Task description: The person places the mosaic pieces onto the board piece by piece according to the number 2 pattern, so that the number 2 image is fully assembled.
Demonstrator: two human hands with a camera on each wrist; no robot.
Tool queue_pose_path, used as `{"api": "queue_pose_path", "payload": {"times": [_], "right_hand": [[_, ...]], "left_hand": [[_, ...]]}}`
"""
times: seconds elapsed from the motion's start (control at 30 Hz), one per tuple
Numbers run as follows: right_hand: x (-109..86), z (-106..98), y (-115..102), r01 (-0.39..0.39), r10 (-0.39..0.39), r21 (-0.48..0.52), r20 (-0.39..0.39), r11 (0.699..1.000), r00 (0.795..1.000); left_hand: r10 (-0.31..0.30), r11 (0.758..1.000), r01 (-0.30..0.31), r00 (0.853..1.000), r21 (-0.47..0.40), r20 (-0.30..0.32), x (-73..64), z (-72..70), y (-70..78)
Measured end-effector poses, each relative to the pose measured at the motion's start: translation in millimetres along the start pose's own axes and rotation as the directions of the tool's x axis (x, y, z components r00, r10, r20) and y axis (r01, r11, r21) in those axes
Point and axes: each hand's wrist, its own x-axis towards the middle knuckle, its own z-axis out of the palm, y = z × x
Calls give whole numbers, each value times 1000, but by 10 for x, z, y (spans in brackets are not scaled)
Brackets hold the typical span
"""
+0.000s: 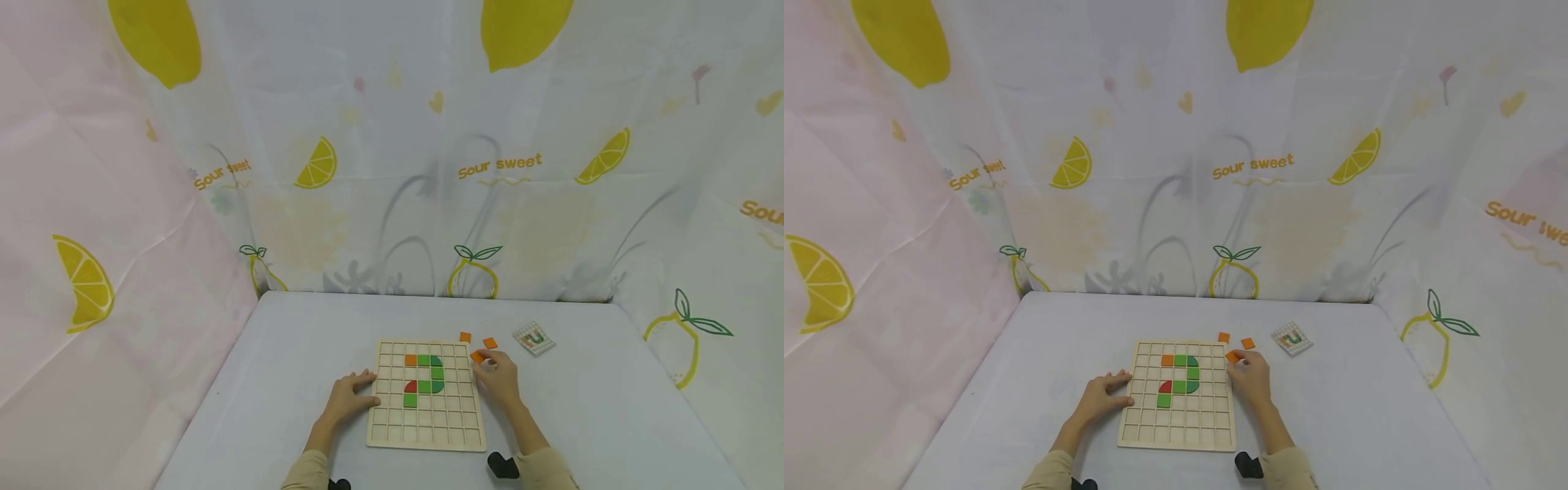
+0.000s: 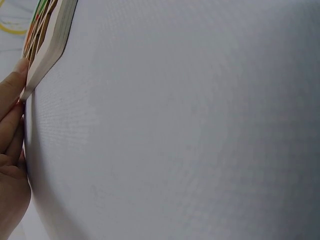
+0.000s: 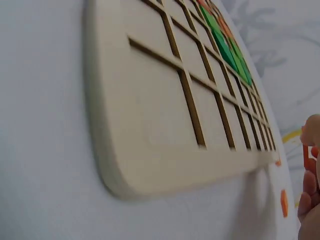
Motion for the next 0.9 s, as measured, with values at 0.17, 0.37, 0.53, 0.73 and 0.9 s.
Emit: {"api": "queue_pose_path", "payload": {"times": [0.17,0.37,0.53,0.73,0.9], "right_hand": [[-175,241,-265,187,-196,118,74,975,978],[-362,543,-448,288,-324,188,200,939,925],[-460,717,-539,371,-392,127,281,920,876],[-517,793,-600,488,-451,-27,339,873,826],[-534,796,-612,518,-466,-63,357,853,810]], "left_hand": [[11,1000,-11,1000,14,-3,-2,-1,-12],[22,999,-22,1000,35,-4,-4,11,-25],[43,998,-42,999,40,-10,-10,12,-22],[51,997,-50,999,53,-13,0,11,-19],[48,998,-47,999,52,-15,-10,13,-14]]}}
